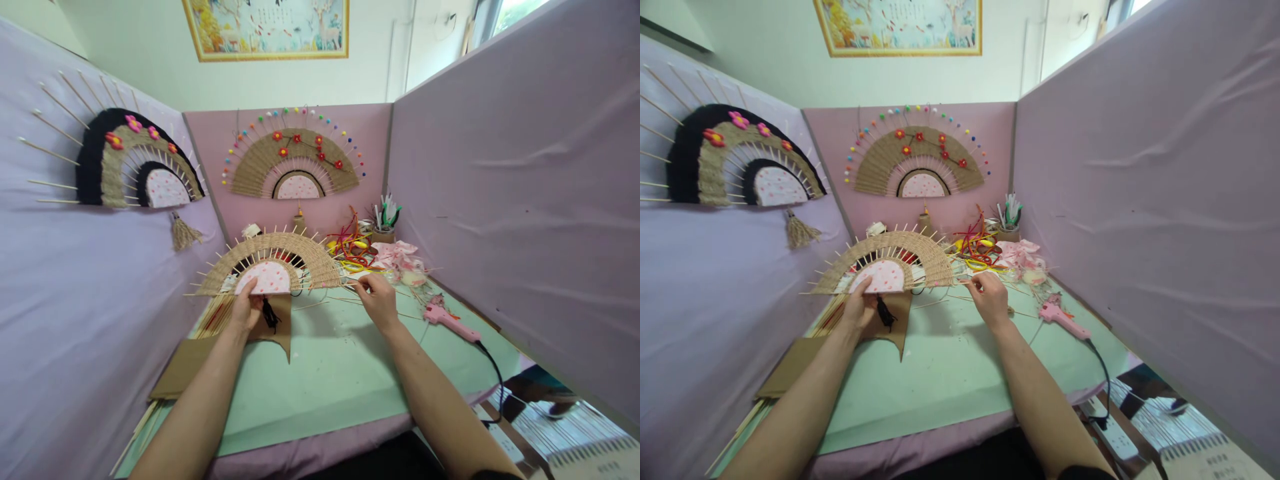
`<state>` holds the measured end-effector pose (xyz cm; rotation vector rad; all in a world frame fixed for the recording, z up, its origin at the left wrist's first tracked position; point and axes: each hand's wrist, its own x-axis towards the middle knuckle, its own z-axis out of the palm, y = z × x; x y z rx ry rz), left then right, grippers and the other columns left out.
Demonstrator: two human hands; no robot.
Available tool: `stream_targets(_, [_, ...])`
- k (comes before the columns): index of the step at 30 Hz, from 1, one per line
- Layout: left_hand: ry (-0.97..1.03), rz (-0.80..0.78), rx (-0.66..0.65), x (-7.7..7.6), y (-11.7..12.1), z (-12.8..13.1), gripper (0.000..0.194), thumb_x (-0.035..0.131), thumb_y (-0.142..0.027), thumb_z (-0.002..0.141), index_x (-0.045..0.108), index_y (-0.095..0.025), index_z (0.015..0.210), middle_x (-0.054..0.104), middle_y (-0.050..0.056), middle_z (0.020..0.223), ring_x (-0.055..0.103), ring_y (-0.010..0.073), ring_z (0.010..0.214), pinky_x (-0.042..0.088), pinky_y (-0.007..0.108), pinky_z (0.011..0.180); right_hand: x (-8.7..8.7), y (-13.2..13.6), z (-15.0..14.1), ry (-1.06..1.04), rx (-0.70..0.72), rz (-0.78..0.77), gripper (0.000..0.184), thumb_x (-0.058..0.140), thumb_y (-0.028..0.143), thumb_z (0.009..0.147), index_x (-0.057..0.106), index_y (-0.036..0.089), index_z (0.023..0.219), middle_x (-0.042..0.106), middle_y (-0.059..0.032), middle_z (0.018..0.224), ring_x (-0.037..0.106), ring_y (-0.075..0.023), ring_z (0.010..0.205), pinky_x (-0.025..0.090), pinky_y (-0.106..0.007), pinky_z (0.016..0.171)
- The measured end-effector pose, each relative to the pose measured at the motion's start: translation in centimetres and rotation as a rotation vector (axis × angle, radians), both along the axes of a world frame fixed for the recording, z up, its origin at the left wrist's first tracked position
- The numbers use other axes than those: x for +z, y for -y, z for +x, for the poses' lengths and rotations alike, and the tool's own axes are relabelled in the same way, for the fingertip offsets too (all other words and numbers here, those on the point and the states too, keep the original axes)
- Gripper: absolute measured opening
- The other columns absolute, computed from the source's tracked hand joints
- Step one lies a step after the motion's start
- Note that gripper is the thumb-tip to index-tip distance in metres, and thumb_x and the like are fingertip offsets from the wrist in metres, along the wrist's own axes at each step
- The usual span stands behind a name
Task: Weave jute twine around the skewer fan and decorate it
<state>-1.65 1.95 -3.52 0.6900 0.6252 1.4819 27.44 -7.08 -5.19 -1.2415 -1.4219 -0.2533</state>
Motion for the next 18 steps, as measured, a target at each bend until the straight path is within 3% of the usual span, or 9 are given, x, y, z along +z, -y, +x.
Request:
stream_targets(8, [-0.076, -0.027, -0.038, -0.39, -0.56, -0.94, 0.024, 0.059, -0.009, 0.077, 0.062, -0.012, 0.100, 0.071, 0.006, 0.080, 0.066, 0.0131, 0.059, 0.053, 0.020, 0.051, 0.42, 0.40, 0.29, 0.087, 0.167, -0.009, 0.019, 0.056, 0.037, 0.084, 0.061, 0.021, 0.075, 0.061, -0.0050, 0.074, 0.052, -0.0180, 0.073, 0.039, -0.031, 0.070])
stream_targets(18, [-0.045, -0.029, -0.033, 0.39, 0.07, -0.79, 0.025, 0.056, -0.008, 0.078, 0.062, -0.011, 0.101, 0.071, 0.007, 0.083, 0.067, 0.0134, 0.061, 0.054, 0.020, 0.053, 0.63, 0.15, 0.05, -0.403, 0.346, -0.211, 0.024, 0.061, 0.041, 0.074, 0.062, 0.017, 0.068, 0.057, -0.0008, 0.062, 0.047, -0.0131, 0.057, 0.037, -0.026, 0.056])
